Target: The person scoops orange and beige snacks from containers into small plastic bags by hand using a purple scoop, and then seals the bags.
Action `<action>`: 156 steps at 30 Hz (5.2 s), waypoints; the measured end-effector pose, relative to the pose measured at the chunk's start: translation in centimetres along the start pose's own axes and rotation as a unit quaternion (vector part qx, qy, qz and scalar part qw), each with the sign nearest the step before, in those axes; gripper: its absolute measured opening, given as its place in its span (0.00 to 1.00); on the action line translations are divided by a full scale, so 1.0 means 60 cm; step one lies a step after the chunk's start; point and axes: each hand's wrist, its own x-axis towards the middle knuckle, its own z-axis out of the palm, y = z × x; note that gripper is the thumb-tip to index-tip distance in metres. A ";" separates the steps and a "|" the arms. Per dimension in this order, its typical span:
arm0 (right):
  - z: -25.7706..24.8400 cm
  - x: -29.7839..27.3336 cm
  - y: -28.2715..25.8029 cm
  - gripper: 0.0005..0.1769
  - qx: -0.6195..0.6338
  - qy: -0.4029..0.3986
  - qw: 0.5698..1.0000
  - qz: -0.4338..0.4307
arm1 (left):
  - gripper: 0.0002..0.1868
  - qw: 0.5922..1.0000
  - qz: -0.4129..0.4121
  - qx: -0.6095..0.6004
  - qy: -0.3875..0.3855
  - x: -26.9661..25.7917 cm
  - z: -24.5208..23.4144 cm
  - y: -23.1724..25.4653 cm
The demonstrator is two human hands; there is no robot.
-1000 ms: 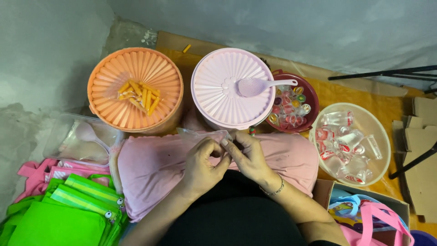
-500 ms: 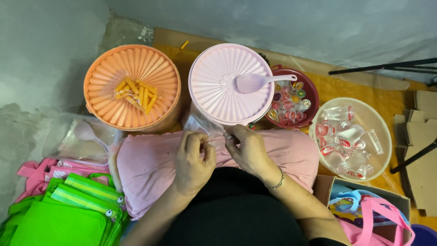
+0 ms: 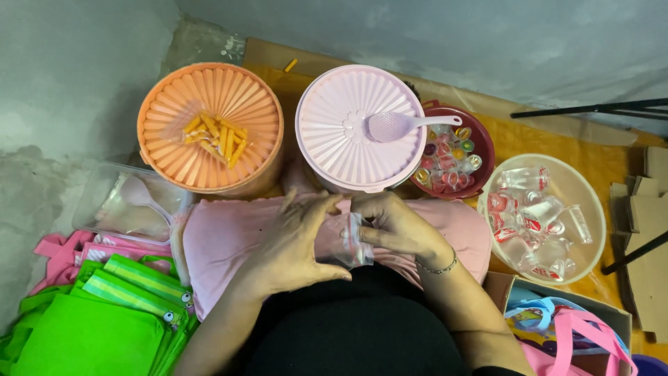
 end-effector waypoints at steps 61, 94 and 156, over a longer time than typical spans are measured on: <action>-0.177 -0.028 0.099 0.19 -0.461 0.297 0.836 0.005 | 0.39 0.950 -0.070 -0.228 0.204 0.026 0.053 -0.065; -0.111 -0.053 0.089 0.14 -0.214 0.432 0.864 0.145 | 0.32 0.906 -0.009 -0.327 0.267 0.004 0.006 -0.086; -0.159 -0.008 0.063 0.09 -0.597 0.140 0.746 0.260 | 0.25 0.976 0.030 -0.055 0.209 0.019 0.048 -0.083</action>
